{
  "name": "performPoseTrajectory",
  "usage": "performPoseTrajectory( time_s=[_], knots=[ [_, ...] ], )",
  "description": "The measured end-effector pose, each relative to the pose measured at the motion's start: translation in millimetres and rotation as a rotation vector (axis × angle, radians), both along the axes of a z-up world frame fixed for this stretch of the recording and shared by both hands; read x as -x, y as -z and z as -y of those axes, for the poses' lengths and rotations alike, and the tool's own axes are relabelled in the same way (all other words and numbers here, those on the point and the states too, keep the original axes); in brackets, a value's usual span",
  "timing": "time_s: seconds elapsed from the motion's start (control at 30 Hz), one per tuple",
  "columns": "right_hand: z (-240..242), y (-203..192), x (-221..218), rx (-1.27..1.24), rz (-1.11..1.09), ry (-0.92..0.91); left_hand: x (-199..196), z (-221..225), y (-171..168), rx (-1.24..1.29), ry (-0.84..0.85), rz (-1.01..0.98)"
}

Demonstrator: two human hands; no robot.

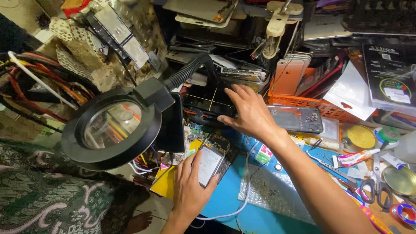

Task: Disassembling and inspecting a smartphone's internal components on a repair bench.

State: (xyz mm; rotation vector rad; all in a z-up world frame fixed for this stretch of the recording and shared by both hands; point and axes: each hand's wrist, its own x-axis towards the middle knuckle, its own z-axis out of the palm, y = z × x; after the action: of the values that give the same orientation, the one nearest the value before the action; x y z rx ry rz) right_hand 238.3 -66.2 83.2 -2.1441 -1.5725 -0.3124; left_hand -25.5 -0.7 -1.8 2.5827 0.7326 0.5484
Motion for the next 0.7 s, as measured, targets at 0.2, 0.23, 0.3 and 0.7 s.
performPoseTrajectory(
  time_s=[0.2, 0.23, 0.3, 0.7],
  knots=[
    [-19.5, -8.4, -0.9, 0.13, -0.158, 0.088, 0.3, -4.8, 0.6, 0.017, 0.008, -0.032],
    [-18.7, -12.5, 0.6, 0.142, -0.25, 0.106, 0.4, -5.0, 0.9, 0.01, 0.008, -0.034],
    [-20.1, -11.5, -1.6, 0.113, -0.274, 0.109, 0.6, -5.6, 2.7, 0.011, 0.009, -0.043],
    [56.4, -28.9, 25.4, -0.33, -0.575, 0.167, 3.3, -1.5, -18.2, 0.175, 0.057, -0.033]
  ],
)
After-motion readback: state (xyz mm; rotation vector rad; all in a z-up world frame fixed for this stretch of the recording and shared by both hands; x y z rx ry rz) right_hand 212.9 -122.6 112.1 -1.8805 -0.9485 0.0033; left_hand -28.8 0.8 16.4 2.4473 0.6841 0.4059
